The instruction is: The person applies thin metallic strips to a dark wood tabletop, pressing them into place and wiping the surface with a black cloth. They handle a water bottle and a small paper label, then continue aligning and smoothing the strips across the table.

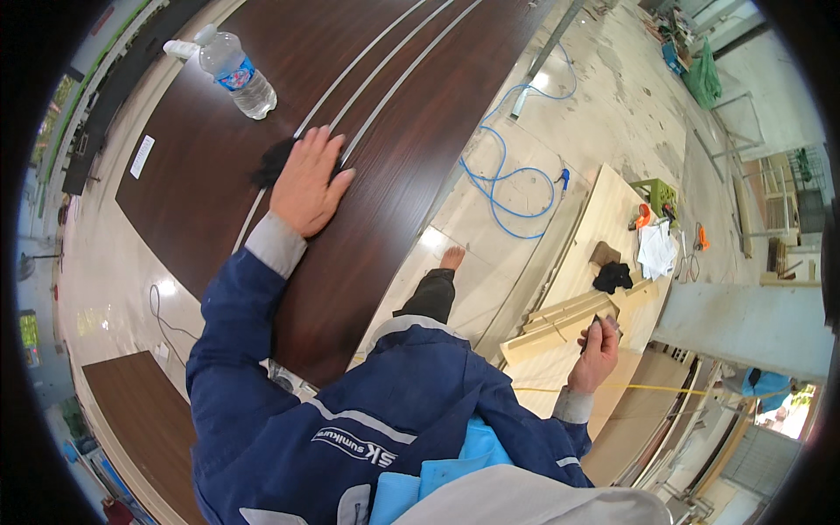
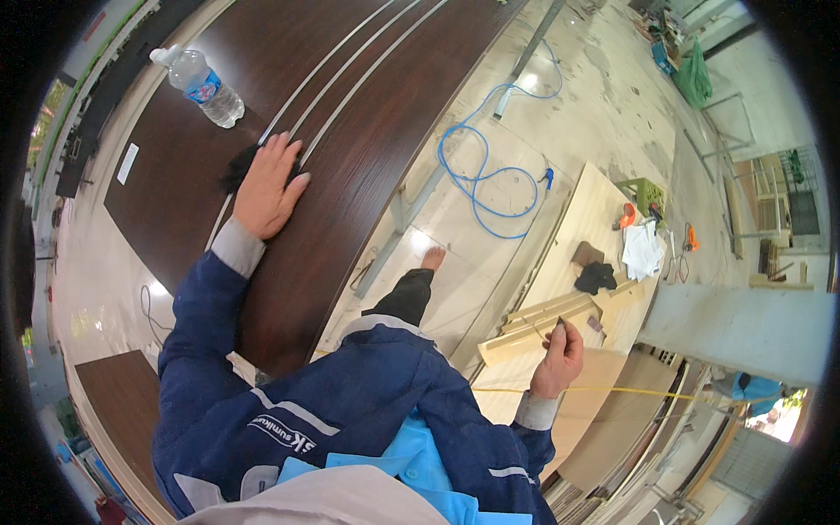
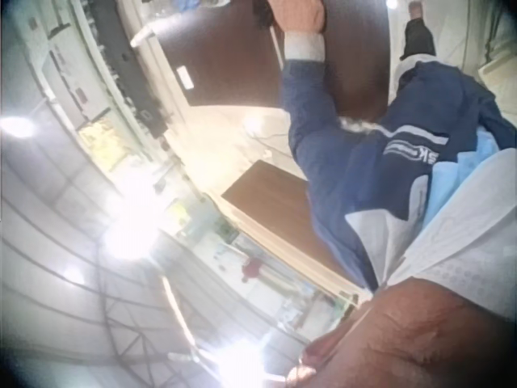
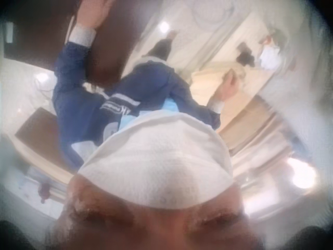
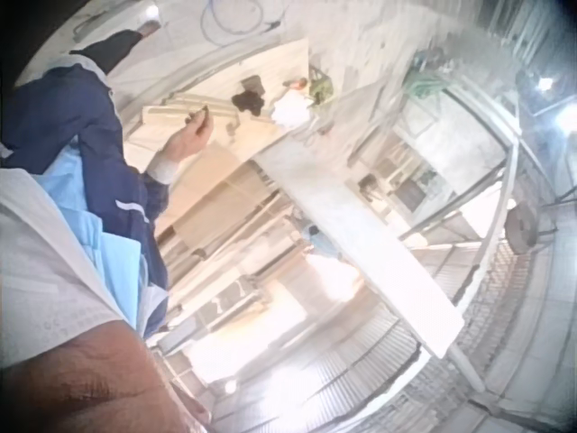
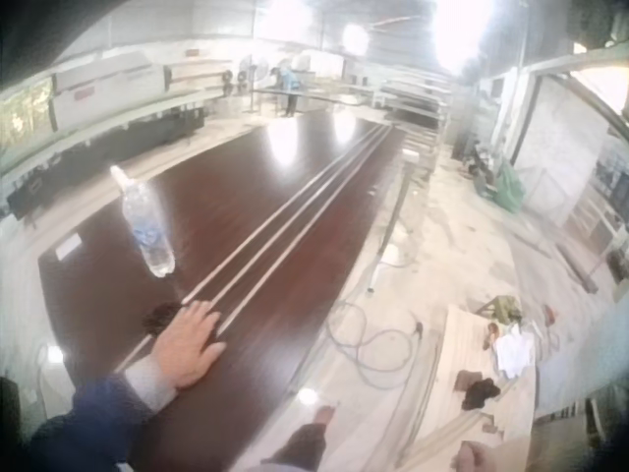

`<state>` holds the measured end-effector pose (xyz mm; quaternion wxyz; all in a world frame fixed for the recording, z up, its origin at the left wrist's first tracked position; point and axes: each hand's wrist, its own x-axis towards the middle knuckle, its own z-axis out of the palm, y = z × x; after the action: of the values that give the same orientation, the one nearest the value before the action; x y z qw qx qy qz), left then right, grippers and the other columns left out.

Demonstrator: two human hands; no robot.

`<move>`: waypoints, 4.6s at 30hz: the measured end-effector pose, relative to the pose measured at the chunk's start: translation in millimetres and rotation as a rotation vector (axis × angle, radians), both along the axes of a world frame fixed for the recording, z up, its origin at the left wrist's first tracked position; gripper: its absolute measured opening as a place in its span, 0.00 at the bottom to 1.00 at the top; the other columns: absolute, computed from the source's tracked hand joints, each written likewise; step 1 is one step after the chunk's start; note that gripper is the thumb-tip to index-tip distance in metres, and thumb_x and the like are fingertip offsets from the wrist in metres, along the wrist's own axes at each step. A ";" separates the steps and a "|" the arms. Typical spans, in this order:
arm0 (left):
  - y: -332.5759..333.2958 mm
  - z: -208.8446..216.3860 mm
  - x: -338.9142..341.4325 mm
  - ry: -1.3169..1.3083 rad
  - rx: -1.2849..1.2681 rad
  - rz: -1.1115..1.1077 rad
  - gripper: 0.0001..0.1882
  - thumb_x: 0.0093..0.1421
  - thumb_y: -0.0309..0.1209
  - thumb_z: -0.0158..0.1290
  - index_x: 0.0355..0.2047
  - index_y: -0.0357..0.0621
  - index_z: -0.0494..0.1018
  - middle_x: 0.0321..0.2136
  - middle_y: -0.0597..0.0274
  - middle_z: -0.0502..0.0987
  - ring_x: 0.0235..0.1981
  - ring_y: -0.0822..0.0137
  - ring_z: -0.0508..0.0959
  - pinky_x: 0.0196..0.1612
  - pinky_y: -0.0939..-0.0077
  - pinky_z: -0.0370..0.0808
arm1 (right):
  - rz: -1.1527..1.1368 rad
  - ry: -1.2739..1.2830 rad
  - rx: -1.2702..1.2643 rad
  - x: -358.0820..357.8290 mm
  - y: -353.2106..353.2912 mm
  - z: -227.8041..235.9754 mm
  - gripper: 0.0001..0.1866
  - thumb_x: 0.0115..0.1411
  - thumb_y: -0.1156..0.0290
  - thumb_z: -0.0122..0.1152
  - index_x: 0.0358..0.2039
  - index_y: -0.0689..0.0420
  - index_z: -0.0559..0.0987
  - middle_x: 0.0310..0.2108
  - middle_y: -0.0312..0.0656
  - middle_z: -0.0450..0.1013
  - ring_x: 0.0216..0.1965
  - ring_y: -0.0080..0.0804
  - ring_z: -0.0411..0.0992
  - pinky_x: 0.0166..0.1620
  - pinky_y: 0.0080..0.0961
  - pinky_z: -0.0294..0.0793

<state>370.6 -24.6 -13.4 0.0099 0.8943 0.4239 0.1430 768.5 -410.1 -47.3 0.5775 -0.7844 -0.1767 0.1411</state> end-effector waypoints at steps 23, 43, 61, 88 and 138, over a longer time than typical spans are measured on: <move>362.8 23.6 243.3 -0.631 -0.152 0.262 0.27 0.71 0.49 0.51 0.61 0.44 0.75 0.51 0.51 0.82 0.54 0.51 0.81 0.60 0.61 0.73 | 0.491 0.154 0.021 169.6 416.3 59.7 0.09 0.68 0.70 0.67 0.43 0.63 0.83 0.29 0.30 0.77 0.30 0.15 0.71 0.35 0.16 0.72; 188.3 0.9 72.9 -1.006 0.489 1.466 0.52 0.48 0.52 0.77 0.61 0.28 0.64 0.56 0.38 0.75 0.57 0.44 0.77 0.64 0.50 0.74 | 1.185 0.689 0.124 197.2 637.4 79.9 0.10 0.66 0.67 0.65 0.42 0.60 0.79 0.29 0.36 0.78 0.27 0.22 0.76 0.28 0.23 0.75; 346.1 -23.4 126.3 -0.506 0.282 1.302 0.52 0.61 0.63 0.62 0.67 0.29 0.62 0.63 0.34 0.70 0.63 0.41 0.72 0.66 0.57 0.69 | 0.993 0.791 0.251 180.5 882.8 61.6 0.15 0.67 0.67 0.61 0.48 0.63 0.82 0.34 0.39 0.79 0.31 0.25 0.77 0.28 0.24 0.78; 781.8 -11.0 711.6 0.123 -0.210 0.326 0.46 0.73 0.60 0.42 0.65 0.19 0.62 0.63 0.22 0.68 0.63 0.33 0.71 0.67 0.56 0.66 | 0.448 0.410 0.145 717.5 797.3 -60.6 0.15 0.64 0.61 0.57 0.35 0.61 0.84 0.29 0.47 0.80 0.30 0.35 0.77 0.37 0.34 0.74; 1005.1 20.4 2194.1 -0.593 -2.233 -0.433 0.23 0.74 0.46 0.45 0.54 0.37 0.70 0.41 0.53 0.77 0.24 0.66 0.77 0.29 0.70 0.79 | 0.653 1.276 0.578 1888.6 1245.8 -8.0 0.26 0.74 0.50 0.56 0.63 0.53 0.67 0.26 0.40 0.79 0.26 0.33 0.80 0.33 0.29 0.81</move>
<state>2564.7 980.6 7.0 0.9108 0.3745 0.1342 -0.1102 2657.1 835.7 -55.2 0.6785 -0.2773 -0.0621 0.6774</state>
